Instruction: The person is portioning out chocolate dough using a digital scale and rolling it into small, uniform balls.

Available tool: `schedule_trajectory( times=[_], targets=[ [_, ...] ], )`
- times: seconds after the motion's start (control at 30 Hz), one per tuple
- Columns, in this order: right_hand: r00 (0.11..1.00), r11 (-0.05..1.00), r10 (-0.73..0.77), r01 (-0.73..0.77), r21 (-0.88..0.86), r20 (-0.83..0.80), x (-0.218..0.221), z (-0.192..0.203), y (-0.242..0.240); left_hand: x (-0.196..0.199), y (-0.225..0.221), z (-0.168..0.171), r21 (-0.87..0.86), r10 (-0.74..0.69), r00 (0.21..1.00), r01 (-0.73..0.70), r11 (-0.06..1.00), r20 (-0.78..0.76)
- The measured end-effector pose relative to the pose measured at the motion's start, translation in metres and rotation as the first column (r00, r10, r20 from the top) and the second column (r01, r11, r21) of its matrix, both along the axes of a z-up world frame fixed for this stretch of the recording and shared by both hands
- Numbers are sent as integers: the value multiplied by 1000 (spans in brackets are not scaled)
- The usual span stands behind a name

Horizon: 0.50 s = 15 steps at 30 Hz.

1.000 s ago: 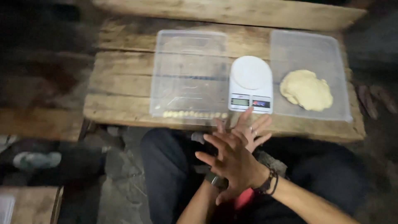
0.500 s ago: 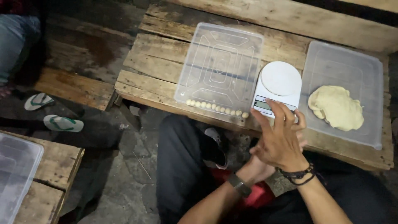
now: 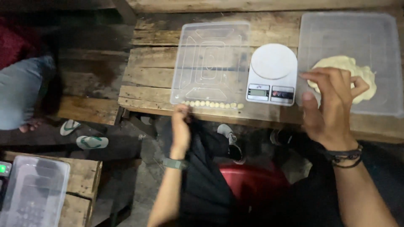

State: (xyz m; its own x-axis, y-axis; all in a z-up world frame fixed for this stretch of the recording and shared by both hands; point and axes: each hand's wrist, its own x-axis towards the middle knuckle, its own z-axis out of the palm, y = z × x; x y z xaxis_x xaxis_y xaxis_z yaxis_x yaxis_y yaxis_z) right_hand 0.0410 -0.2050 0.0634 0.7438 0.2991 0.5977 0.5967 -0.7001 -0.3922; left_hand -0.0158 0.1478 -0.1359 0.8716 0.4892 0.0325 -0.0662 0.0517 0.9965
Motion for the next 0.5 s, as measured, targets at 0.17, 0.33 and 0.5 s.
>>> schedule_trajectory(
  times=[0.17, 0.33, 0.5],
  targets=[
    [999, 998, 33, -35, 49, 36, 5, -9, 6, 17, 96, -15, 714, -104, 974, 220, 665, -203],
    [999, 998, 41, -41, 38, 6, 6, -8, 8, 28, 106, -18, 778, -130, 937, 343, 527, -325],
    [999, 999, 23, -22, 23, -25, 7, -10, 12, 27, 93, 11, 780, -162, 947, 321, 538, -278]
  ],
)
